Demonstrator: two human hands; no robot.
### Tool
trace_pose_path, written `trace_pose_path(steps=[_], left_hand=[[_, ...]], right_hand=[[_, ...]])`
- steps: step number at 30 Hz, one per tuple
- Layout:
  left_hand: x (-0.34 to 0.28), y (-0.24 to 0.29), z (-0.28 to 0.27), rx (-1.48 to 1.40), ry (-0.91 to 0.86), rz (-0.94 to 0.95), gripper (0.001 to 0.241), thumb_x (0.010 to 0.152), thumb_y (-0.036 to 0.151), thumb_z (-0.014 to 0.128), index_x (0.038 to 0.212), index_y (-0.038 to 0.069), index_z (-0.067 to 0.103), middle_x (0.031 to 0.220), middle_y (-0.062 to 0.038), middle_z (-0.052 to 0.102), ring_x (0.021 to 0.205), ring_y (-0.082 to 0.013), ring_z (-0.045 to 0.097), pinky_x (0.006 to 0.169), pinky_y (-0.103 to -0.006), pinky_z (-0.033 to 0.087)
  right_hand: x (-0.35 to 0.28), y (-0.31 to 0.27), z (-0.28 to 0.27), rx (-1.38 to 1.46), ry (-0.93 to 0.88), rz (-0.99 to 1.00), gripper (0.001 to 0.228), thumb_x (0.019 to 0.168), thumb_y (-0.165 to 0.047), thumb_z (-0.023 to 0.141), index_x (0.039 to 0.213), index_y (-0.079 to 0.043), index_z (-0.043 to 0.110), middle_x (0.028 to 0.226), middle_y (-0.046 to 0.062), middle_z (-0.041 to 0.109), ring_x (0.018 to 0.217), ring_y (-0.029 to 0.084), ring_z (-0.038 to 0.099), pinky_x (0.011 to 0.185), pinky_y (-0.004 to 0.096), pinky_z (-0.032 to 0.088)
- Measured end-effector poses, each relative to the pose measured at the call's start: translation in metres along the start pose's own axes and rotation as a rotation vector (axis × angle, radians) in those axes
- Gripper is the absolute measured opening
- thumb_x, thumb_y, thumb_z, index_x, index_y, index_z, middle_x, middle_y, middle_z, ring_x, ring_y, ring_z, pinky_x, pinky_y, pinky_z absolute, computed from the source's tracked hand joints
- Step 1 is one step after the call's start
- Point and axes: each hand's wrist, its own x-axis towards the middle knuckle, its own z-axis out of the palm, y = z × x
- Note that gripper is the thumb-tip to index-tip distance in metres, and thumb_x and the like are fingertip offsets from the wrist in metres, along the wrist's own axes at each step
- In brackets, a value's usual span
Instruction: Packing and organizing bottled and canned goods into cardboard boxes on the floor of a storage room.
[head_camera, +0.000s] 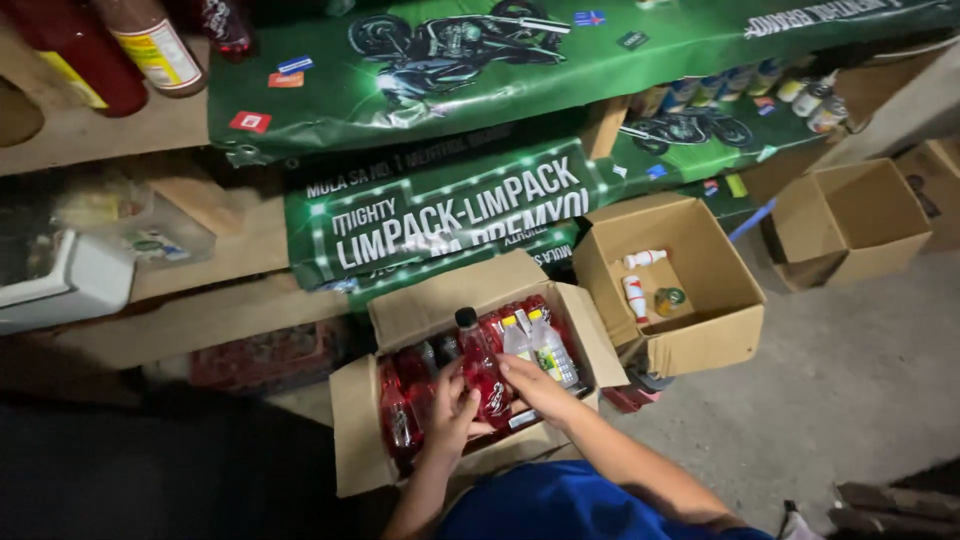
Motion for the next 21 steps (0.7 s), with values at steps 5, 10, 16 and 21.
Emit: trace_pose_path(steps=[5,10,16,21], left_hand=[[0.000,-0.018,0.006,0.037,0.161,-0.118,0.070,0.091,0.019,0.067,0.153,0.021,0.033,0.144,-0.011,0.052,0.116,-0.0288,0.064,0.065,-0.0520,0.067],[0.008,-0.091,0.007,0.086,0.267,0.111,0.067,0.097,0.016,0.070,0.155,0.015,0.039,0.148,-0.012,0.054,0.126,-0.0281,0.059,0.085,-0.0418,0.058],[0.012,-0.032,0.075,0.162,0.429,-0.043,0.061,0.092,0.014,0.067,0.149,0.014,0.044,0.141,-0.007,0.057,0.115,-0.0214,0.062,0.078,-0.0334,0.060],[0.029,-0.013,0.103,0.121,0.454,0.051,0.060,0.092,0.014,0.062,0.149,0.013,0.045,0.142,-0.006,0.060,0.116,-0.0194,0.064,0.079,-0.0345,0.056]], right_hand=[[0.000,-0.008,0.000,-0.013,0.043,0.046,0.056,0.099,-0.044,0.052,0.147,-0.014,0.048,0.128,0.007,0.066,0.101,0.013,0.070,0.063,0.029,0.060],[-0.004,-0.010,-0.021,-0.138,-0.005,0.136,0.056,0.101,-0.038,0.057,0.151,-0.014,0.048,0.130,0.005,0.065,0.090,0.015,0.063,0.062,0.027,0.051],[-0.003,-0.025,-0.048,-0.075,-0.266,0.015,0.055,0.103,-0.025,0.061,0.153,-0.012,0.043,0.131,0.002,0.065,0.114,0.012,0.062,0.095,0.030,0.053],[0.012,-0.034,-0.069,-0.072,-0.342,-0.052,0.050,0.106,-0.024,0.060,0.151,-0.004,0.049,0.130,0.009,0.065,0.116,0.016,0.062,0.098,0.033,0.054]])
